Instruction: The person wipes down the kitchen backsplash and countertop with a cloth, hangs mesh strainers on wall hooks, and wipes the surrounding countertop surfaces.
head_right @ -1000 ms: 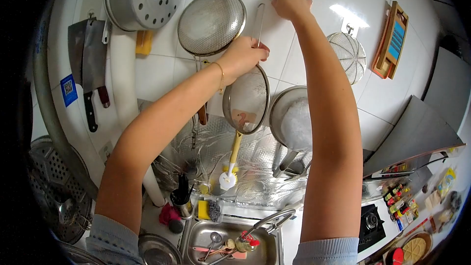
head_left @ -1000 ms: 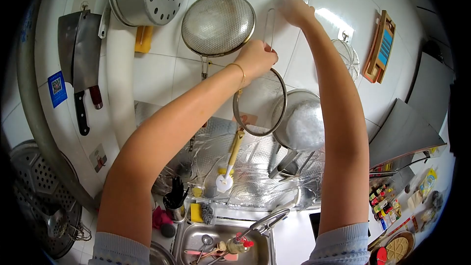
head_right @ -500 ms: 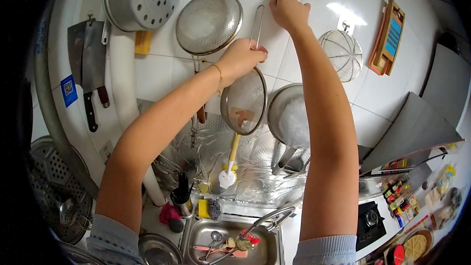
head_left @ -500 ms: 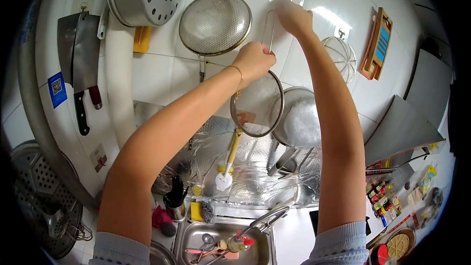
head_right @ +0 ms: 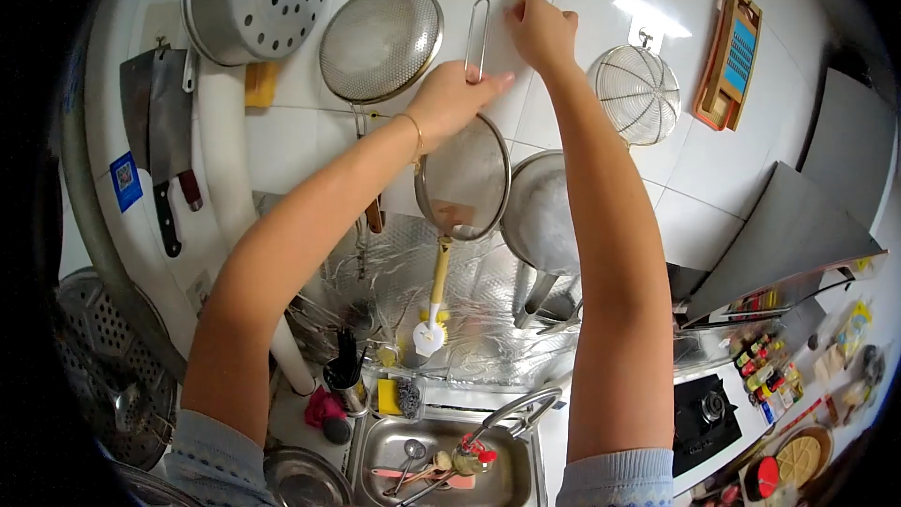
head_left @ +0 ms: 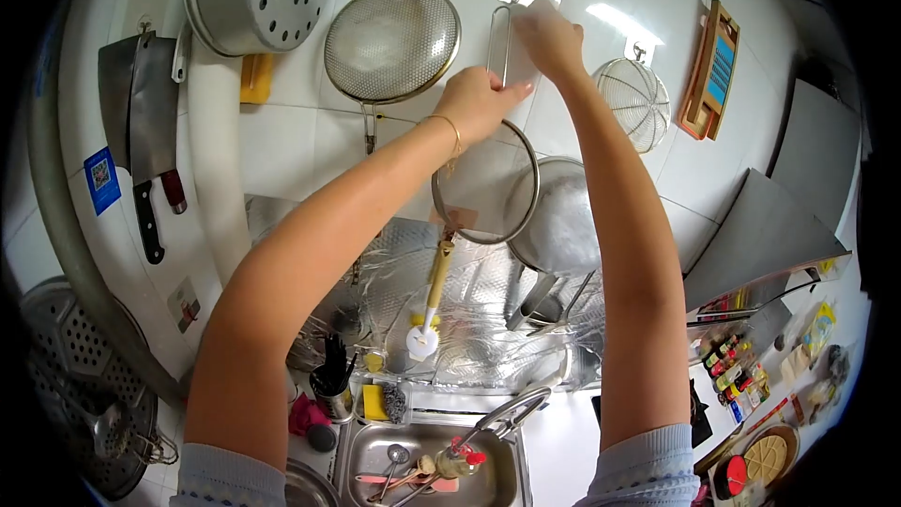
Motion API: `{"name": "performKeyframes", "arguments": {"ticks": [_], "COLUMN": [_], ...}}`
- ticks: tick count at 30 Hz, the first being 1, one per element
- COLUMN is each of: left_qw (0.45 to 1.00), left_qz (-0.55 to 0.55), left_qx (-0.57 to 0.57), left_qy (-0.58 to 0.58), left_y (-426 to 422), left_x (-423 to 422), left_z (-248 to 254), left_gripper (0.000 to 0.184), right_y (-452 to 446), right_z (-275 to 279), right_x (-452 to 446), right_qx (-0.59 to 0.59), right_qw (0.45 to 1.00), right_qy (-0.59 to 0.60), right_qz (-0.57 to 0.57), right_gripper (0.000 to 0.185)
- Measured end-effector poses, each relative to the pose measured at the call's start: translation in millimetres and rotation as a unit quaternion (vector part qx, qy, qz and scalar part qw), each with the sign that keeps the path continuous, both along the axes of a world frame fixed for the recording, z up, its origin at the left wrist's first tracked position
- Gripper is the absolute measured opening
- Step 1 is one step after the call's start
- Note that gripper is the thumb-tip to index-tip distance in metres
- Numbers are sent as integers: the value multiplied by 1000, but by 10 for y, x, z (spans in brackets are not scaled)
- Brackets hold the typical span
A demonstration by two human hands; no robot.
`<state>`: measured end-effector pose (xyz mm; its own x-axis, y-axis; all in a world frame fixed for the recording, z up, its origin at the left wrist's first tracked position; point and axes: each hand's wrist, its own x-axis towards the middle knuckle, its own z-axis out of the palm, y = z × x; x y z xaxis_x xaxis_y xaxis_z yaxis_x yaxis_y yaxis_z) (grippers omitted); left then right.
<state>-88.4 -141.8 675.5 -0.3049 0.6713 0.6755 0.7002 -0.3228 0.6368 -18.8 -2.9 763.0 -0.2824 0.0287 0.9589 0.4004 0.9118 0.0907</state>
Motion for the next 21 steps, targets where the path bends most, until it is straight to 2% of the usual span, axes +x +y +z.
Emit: {"name": "performKeyframes", "arguments": {"ticks": [1,2,4,5,6,8,9,11,15,17,18,20,21], "left_qw": [999,999,981,975,976,977,970,966,955,954,956,957,948], "left_qz": [29,29,155,169,167,195,219,229,254,263,259,257,274], "left_qx": [29,29,75,106,104,-11,5,18,28,14,-9,-33,-67], "left_qy": [28,28,87,92,94,86,102,123,148,145,137,129,144], "left_y": [38,63,151,161,182,210,264,413,467,470,466,382,343], "left_x": [18,-4,74,85,91,80,56,-28,-70,-29,-17,52,95], "left_z": [90,161,277,258,303,486,505,500,487,505,512,534,540], "left_gripper": [56,56,58,61,61,59,55,57,60,60,59,59,52], "right_y": [34,52,112,118,136,198,218,237,139,133,120,110,102], "right_z": [-48,-91,-165,-172,-191,-238,-258,-290,-302,-297,-284,-216,-191], "right_x": [54,55,172,184,224,299,335,420,542,522,484,378,332], "right_qx": [4,4,-54,-37,-38,-141,-143,-178,-171,-127,-129,-57,-57], "right_qw": [998,998,987,988,988,973,974,964,974,979,979,987,987], "right_qy": [18,18,66,65,67,56,57,51,14,1,1,8,8], "right_qz": [58,58,133,133,130,171,169,191,151,159,160,151,152], "right_gripper": [19,19,18,19,19,20,20,21,24,29,29,34,34]}}
